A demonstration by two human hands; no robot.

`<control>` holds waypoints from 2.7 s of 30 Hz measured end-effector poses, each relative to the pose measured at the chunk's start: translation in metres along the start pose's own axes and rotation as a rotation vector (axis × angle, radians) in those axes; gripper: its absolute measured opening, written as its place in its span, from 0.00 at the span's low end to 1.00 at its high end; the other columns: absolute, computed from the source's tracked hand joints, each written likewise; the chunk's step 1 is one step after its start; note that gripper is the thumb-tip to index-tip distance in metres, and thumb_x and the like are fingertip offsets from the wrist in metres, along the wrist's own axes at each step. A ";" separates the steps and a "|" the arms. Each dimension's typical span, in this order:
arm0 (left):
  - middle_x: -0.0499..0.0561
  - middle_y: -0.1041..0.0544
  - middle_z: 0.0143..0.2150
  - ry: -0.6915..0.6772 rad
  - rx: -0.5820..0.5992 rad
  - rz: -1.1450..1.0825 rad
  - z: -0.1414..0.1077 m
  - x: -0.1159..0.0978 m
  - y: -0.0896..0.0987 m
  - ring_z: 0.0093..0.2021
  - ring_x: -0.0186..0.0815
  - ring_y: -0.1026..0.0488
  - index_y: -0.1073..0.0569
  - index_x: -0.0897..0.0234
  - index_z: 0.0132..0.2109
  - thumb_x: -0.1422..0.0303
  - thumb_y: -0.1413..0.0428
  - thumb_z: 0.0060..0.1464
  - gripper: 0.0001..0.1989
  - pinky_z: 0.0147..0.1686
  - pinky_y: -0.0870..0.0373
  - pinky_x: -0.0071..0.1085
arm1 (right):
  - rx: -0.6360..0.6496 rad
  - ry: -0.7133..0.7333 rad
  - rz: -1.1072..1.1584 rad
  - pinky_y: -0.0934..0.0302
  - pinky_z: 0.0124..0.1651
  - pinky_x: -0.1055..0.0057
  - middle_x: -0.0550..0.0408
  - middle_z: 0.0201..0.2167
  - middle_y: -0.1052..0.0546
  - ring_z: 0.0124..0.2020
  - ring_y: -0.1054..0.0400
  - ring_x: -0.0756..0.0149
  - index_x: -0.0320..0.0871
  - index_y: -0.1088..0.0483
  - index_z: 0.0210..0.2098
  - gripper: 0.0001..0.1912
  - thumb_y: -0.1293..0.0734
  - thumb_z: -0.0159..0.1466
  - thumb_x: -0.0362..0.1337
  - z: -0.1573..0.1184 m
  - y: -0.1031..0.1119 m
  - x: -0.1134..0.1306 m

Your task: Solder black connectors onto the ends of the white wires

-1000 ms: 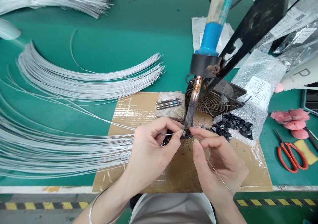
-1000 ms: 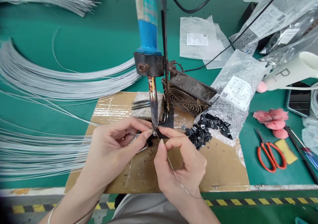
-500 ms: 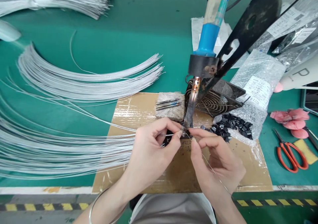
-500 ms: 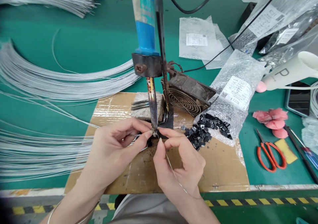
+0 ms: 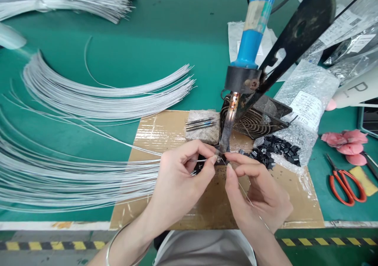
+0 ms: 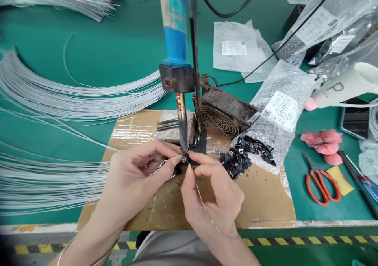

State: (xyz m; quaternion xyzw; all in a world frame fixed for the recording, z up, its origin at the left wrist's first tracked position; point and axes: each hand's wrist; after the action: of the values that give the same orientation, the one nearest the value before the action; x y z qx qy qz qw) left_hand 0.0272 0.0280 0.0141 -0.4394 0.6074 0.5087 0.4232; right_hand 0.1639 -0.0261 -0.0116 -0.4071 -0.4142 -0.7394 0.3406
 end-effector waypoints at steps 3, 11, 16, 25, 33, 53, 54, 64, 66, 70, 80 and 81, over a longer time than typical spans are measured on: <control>0.52 0.15 0.34 0.005 0.004 -0.004 -0.001 0.001 0.001 0.33 0.38 0.20 0.21 0.61 0.28 0.71 0.40 0.54 0.07 0.24 0.36 0.28 | -0.011 0.039 0.027 0.21 0.49 0.65 0.53 0.45 0.12 0.44 0.15 0.62 0.48 0.27 0.36 0.09 0.27 0.67 0.28 -0.001 -0.001 -0.004; 0.50 0.15 0.32 -0.021 0.000 -0.020 0.003 0.002 -0.001 0.29 0.34 0.23 0.21 0.62 0.29 0.72 0.40 0.54 0.06 0.24 0.36 0.26 | 0.014 0.069 0.027 0.21 0.49 0.69 0.53 0.45 0.13 0.44 0.15 0.64 0.47 0.27 0.36 0.10 0.27 0.67 0.25 0.000 0.001 -0.005; 0.49 0.16 0.30 -0.030 0.000 -0.019 0.002 0.001 -0.002 0.27 0.31 0.26 0.22 0.62 0.28 0.73 0.41 0.53 0.07 0.24 0.36 0.25 | 0.013 0.062 0.039 0.22 0.51 0.70 0.55 0.46 0.13 0.45 0.16 0.66 0.46 0.26 0.37 0.10 0.27 0.67 0.25 -0.001 0.000 -0.008; 0.52 0.15 0.33 -0.031 0.002 0.007 0.000 0.003 -0.001 0.31 0.36 0.21 0.21 0.62 0.28 0.71 0.41 0.54 0.07 0.22 0.38 0.25 | -0.011 0.064 0.033 0.22 0.49 0.69 0.54 0.45 0.13 0.44 0.16 0.65 0.47 0.25 0.37 0.09 0.27 0.67 0.26 -0.003 -0.001 -0.006; 0.51 0.14 0.32 -0.024 -0.005 -0.023 0.001 0.002 0.001 0.31 0.35 0.21 0.21 0.62 0.28 0.72 0.40 0.53 0.06 0.24 0.35 0.25 | 0.008 0.067 0.054 0.23 0.52 0.71 0.55 0.46 0.13 0.46 0.16 0.67 0.47 0.26 0.37 0.10 0.27 0.67 0.25 -0.003 0.000 -0.008; 0.49 0.15 0.31 0.002 0.006 -0.047 0.003 0.002 0.000 0.28 0.32 0.25 0.21 0.61 0.29 0.72 0.40 0.52 0.05 0.26 0.33 0.26 | 0.028 0.071 0.039 0.22 0.51 0.72 0.54 0.46 0.13 0.46 0.16 0.67 0.46 0.27 0.36 0.10 0.27 0.67 0.25 0.000 0.001 -0.007; 0.49 0.15 0.32 0.002 0.008 -0.039 0.003 0.002 0.000 0.28 0.32 0.24 0.21 0.61 0.29 0.72 0.40 0.52 0.06 0.25 0.34 0.26 | 0.029 0.070 0.038 0.22 0.50 0.71 0.54 0.46 0.13 0.45 0.16 0.67 0.46 0.27 0.36 0.10 0.27 0.67 0.25 0.000 0.001 -0.007; 0.50 0.15 0.32 0.001 0.008 -0.026 0.002 0.000 -0.001 0.27 0.33 0.26 0.21 0.61 0.29 0.71 0.40 0.54 0.06 0.23 0.40 0.27 | 0.013 0.065 0.041 0.21 0.49 0.66 0.53 0.45 0.13 0.44 0.16 0.63 0.47 0.26 0.37 0.10 0.27 0.67 0.25 0.000 0.000 -0.005; 0.50 0.15 0.32 0.006 0.007 -0.020 0.002 0.001 -0.001 0.28 0.33 0.25 0.21 0.61 0.29 0.71 0.40 0.53 0.06 0.23 0.39 0.27 | 0.021 0.074 0.036 0.20 0.48 0.65 0.52 0.45 0.13 0.43 0.15 0.62 0.47 0.26 0.37 0.10 0.28 0.67 0.25 0.001 0.001 -0.005; 0.51 0.15 0.32 0.011 0.009 0.006 0.001 0.002 0.000 0.29 0.34 0.24 0.21 0.61 0.28 0.71 0.40 0.53 0.06 0.23 0.39 0.27 | 0.030 0.082 0.018 0.20 0.48 0.67 0.53 0.44 0.12 0.43 0.15 0.64 0.46 0.27 0.36 0.10 0.28 0.67 0.25 0.002 0.001 -0.006; 0.53 0.14 0.34 0.005 0.012 0.021 0.000 0.002 0.000 0.32 0.37 0.21 0.21 0.61 0.28 0.70 0.40 0.54 0.07 0.23 0.37 0.27 | 0.010 0.096 -0.007 0.19 0.46 0.66 0.52 0.42 0.12 0.40 0.15 0.62 0.46 0.26 0.36 0.09 0.27 0.67 0.26 0.002 0.000 -0.006; 0.53 0.14 0.34 0.006 0.013 0.020 0.000 0.002 0.000 0.33 0.37 0.21 0.21 0.61 0.28 0.70 0.40 0.54 0.07 0.23 0.36 0.27 | 0.008 0.097 0.003 0.19 0.46 0.66 0.52 0.42 0.12 0.40 0.15 0.62 0.46 0.26 0.36 0.09 0.27 0.67 0.26 0.002 0.000 -0.006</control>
State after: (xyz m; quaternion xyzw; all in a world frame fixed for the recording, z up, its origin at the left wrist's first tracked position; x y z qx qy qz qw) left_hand 0.0264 0.0275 0.0122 -0.4320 0.6163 0.5075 0.4194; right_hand 0.1673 -0.0234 -0.0166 -0.3702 -0.3994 -0.7561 0.3629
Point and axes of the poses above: each hand's wrist, its own z-axis towards the middle knuckle, its own y-axis out of the back of the hand, x = y × z
